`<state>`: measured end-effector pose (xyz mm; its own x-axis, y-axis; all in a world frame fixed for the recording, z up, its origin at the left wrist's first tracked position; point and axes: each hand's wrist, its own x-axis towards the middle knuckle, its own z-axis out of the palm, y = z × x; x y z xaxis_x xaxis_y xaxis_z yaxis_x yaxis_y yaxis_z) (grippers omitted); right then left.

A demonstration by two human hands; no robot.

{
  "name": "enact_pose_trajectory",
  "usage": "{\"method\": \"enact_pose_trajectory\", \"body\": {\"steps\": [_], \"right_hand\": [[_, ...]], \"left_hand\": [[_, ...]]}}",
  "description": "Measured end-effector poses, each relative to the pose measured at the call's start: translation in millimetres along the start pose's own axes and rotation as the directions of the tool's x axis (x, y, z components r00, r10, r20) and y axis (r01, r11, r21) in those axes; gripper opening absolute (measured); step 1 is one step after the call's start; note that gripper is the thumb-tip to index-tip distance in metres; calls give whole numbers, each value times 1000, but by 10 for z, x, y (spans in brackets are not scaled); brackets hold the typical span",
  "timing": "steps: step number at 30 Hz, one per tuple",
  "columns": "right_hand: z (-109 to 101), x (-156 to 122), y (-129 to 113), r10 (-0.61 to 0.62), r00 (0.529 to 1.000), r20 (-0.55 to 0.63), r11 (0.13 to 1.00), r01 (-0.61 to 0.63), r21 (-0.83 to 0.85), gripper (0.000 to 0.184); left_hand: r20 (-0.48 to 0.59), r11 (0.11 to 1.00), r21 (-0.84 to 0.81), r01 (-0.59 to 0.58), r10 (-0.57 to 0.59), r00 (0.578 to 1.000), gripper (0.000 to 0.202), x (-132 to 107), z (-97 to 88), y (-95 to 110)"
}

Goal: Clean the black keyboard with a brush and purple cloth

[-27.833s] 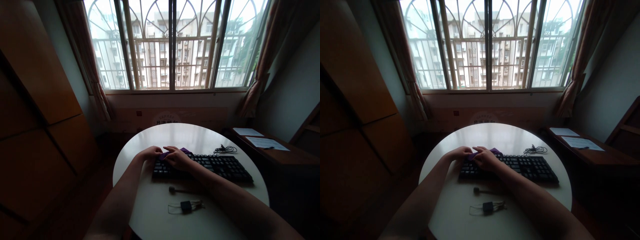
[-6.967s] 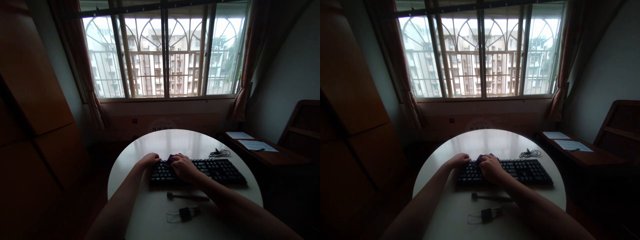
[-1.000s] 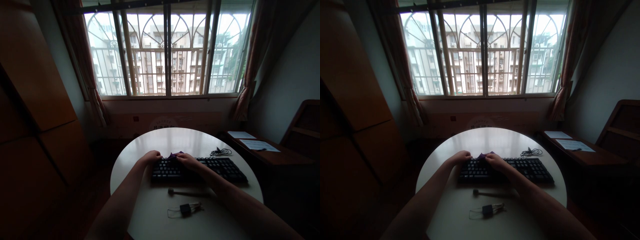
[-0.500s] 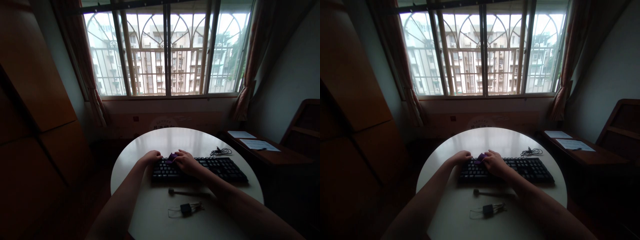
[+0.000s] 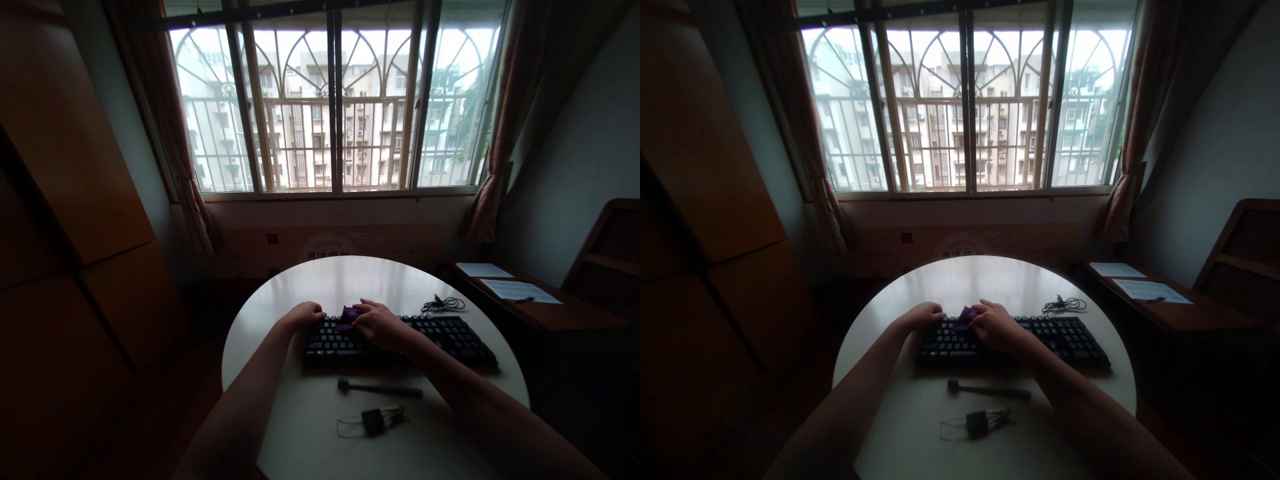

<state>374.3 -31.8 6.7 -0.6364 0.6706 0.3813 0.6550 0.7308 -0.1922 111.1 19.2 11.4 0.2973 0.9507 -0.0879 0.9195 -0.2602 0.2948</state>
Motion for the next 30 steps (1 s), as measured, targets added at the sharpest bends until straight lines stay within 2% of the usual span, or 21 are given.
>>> {"method": "enact_pose_trajectory", "body": {"steps": [4,8,12,20,26,30], "right_hand": [[-26,-5,35,-10,1000,6,1000,10,20,27],[19,-11,25,27,1000,11,999,-27,21,30],[49,-12,-18,13,1000,5,1000,-13,10,33],[-36,-27,-87,-14,998,65,999,17,-42,31],[-52,-13,-150,-76,997,-16,997,75,-30,28],[-38,-17,-162,-59,998,-35,998,58,-31,26]], "left_hand": [[-11,1000,12,-6,6,1000,33,23,15,-20],[-14,1000,19,-8,8,1000,34,30,18,-21],[0,1000,21,0,0,1000,35,7,-3,4],[7,1000,-1,7,-7,1000,37,-7,-12,4],[10,1000,-11,14,-13,1000,36,1,-5,-4],[15,1000,-18,15,-15,1000,35,2,-8,-1]]}}
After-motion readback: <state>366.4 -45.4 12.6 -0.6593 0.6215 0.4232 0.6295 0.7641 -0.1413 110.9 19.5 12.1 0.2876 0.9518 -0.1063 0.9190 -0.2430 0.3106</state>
